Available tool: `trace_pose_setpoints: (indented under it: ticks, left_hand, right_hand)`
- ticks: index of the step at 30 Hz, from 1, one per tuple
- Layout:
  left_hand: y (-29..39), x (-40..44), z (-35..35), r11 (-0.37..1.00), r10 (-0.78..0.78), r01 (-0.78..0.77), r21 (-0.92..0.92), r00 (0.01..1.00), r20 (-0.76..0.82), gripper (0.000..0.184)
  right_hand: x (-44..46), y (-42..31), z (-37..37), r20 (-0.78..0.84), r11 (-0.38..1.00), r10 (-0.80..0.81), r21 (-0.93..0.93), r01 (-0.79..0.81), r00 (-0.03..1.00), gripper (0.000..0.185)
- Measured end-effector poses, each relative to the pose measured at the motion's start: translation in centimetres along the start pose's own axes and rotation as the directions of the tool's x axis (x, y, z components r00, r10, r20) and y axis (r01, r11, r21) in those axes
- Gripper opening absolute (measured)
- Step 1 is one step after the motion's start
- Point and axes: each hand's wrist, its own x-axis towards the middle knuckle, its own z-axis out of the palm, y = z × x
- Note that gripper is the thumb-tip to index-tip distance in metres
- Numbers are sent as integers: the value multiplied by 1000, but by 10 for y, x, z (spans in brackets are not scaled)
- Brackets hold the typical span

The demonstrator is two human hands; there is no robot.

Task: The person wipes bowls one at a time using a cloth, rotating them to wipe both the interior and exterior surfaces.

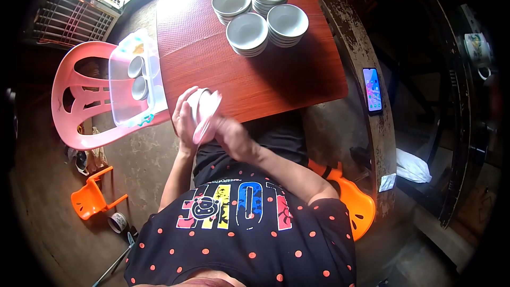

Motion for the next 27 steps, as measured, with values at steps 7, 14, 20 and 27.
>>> trace_pose_setpoints:
  ticks: [7,14,20,27]
  left_hand:
    - [28,12,3,965,-193,198,-170,980,41,47]
    - [-3,4,4,989,138,-136,51,990,-41,47]
    - [0,10,-7,971,-164,166,-169,986,24,51]
    - [7,-4,9,993,-79,77,-90,996,-27,49]
  right_hand:
    - [-3,-4,-6,214,600,31,-785,154,976,31]
    - [3,-16,19,55,997,-34,-66,37,998,44]
    - [4,-5,5,251,256,-290,-909,327,924,30]
    - [-2,-7,21,-185,757,-143,-653,-13,972,33]
